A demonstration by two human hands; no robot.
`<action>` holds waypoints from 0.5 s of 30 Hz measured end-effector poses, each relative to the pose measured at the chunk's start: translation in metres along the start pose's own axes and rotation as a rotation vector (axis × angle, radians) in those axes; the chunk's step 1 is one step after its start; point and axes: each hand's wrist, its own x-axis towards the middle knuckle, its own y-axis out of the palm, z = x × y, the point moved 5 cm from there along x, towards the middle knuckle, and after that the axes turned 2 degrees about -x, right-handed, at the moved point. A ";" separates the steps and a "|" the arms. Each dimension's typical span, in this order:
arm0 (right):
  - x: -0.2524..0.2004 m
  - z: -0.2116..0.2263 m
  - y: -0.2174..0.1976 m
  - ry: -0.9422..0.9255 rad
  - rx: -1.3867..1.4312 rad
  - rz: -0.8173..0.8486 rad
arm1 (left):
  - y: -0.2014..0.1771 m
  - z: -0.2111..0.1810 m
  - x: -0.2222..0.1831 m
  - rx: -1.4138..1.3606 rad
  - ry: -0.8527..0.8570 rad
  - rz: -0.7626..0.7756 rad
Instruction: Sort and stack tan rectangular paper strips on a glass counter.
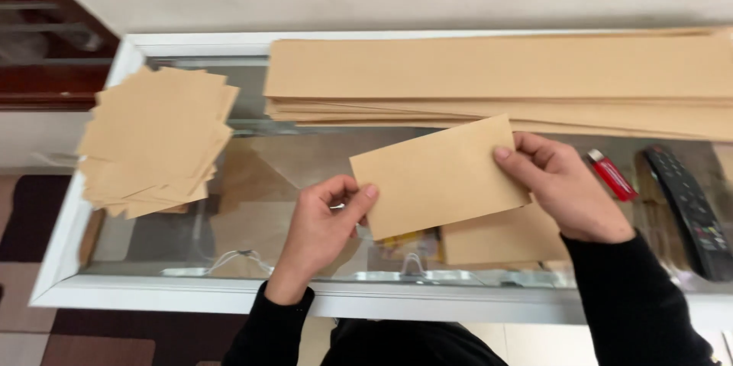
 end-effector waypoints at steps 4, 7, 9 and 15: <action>-0.021 -0.028 -0.063 0.051 -0.103 -0.045 | 0.054 -0.001 -0.001 -0.010 0.002 0.097; -0.030 -0.055 -0.094 -0.031 -0.268 -0.083 | 0.075 0.003 0.002 0.009 -0.037 0.140; -0.040 -0.063 -0.103 0.024 -0.300 -0.157 | 0.084 0.003 0.005 0.173 0.038 0.148; -0.046 -0.085 -0.119 0.064 -0.404 -0.218 | 0.104 0.012 0.002 0.218 0.006 0.194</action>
